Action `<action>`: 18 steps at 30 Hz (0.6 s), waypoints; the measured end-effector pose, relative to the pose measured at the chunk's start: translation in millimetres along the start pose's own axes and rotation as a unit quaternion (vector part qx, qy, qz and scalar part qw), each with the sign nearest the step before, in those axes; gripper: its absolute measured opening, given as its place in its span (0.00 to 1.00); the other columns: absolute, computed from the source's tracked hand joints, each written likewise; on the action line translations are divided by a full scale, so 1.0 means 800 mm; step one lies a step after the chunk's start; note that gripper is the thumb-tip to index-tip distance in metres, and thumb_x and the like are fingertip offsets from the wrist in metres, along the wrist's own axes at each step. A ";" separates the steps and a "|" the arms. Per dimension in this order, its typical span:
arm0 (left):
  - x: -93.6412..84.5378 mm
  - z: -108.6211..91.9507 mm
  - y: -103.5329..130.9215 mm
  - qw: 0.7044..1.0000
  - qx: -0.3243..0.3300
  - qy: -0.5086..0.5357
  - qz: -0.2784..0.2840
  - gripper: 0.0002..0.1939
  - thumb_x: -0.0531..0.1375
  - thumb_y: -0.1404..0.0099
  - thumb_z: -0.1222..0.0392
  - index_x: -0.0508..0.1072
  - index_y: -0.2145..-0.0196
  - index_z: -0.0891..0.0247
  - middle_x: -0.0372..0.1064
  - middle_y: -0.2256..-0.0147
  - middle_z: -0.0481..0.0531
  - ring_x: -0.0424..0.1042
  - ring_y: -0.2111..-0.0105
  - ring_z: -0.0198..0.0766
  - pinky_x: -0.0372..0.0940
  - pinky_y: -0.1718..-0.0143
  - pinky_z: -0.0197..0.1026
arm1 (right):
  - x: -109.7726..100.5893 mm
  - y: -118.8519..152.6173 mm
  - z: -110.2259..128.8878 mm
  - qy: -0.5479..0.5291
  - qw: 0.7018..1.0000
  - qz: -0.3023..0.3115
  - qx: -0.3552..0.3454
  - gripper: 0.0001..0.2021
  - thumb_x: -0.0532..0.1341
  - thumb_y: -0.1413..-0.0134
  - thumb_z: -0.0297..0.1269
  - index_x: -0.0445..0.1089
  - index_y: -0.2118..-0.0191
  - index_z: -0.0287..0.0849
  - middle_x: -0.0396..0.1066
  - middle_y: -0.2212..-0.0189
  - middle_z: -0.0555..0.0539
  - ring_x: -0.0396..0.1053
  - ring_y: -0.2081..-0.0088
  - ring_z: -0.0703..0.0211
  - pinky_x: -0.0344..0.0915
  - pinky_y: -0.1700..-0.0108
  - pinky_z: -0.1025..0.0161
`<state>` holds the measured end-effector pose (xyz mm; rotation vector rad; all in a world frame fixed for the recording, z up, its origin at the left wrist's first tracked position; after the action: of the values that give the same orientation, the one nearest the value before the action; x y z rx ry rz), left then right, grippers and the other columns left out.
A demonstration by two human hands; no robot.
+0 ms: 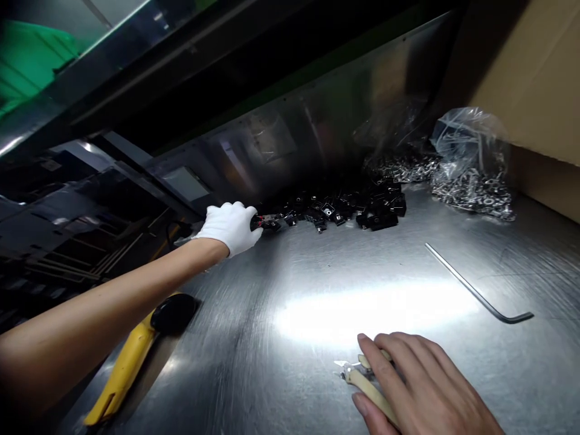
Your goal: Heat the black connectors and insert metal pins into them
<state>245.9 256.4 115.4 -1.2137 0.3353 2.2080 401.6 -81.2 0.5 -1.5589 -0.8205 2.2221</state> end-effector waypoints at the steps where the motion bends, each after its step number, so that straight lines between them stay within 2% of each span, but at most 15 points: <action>1: -0.006 -0.007 -0.006 1.000 0.012 -0.003 -0.012 0.22 0.57 0.37 0.47 0.76 0.54 0.67 0.71 0.57 0.67 0.68 0.54 0.61 0.56 0.52 0.62 | -0.001 -0.002 0.000 0.001 1.000 -0.003 0.000 0.21 0.58 0.34 0.45 0.70 0.42 0.37 0.74 0.53 0.41 0.71 0.52 0.48 0.63 0.50 0.53; 5: -0.033 -0.036 -0.022 0.991 0.082 -0.052 -0.090 0.14 0.53 0.33 0.62 0.76 0.58 0.70 0.70 0.58 0.66 0.66 0.53 0.59 0.50 0.47 0.65 | -0.009 -0.013 0.004 0.011 1.000 -0.022 -0.019 0.18 0.55 0.32 0.41 0.73 0.47 0.34 0.75 0.57 0.41 0.72 0.56 0.50 0.63 0.52 0.54; 7: -0.042 -0.048 -0.027 0.982 0.112 -0.083 -0.125 0.15 0.49 0.33 0.69 0.76 0.59 0.71 0.70 0.60 0.65 0.67 0.54 0.56 0.48 0.46 0.67 | -0.012 -0.016 0.005 0.016 0.999 -0.025 -0.022 0.18 0.54 0.32 0.40 0.73 0.48 0.34 0.76 0.58 0.41 0.73 0.57 0.50 0.64 0.54 0.54; 10: -0.048 -0.059 -0.031 0.972 0.137 -0.113 -0.157 0.18 0.46 0.33 0.73 0.75 0.59 0.72 0.70 0.60 0.65 0.67 0.55 0.55 0.48 0.45 0.68 | -0.013 -0.017 0.005 0.015 1.000 -0.022 -0.014 0.18 0.53 0.32 0.40 0.73 0.49 0.35 0.76 0.58 0.41 0.74 0.58 0.50 0.66 0.56 0.53; 14: -0.052 -0.066 -0.035 0.962 0.157 -0.144 -0.168 0.20 0.45 0.33 0.75 0.76 0.57 0.72 0.71 0.59 0.65 0.66 0.53 0.54 0.46 0.42 0.68 | -0.013 -0.017 0.004 0.012 1.000 -0.022 -0.003 0.17 0.52 0.32 0.41 0.73 0.49 0.37 0.77 0.59 0.42 0.74 0.59 0.50 0.69 0.58 0.54; 18: -0.056 -0.074 -0.040 0.960 0.160 -0.180 -0.139 0.24 0.42 0.31 0.74 0.75 0.51 0.68 0.71 0.53 0.63 0.64 0.48 0.54 0.42 0.38 0.65 | -0.013 -0.019 0.002 0.009 1.000 -0.010 -0.017 0.17 0.55 0.34 0.41 0.73 0.49 0.37 0.77 0.59 0.41 0.75 0.60 0.49 0.72 0.60 0.54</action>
<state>324.1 236.8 121.9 -0.6267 0.3337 1.9832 402.5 -75.5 18.0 -1.5771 -0.8681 2.1889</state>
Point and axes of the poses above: each hand's wrist, its own y-axis away from the middle knuckle, its own x-axis out of the palm, z = x × y, the point moved 4 cm from there along -y, towards the middle knuckle
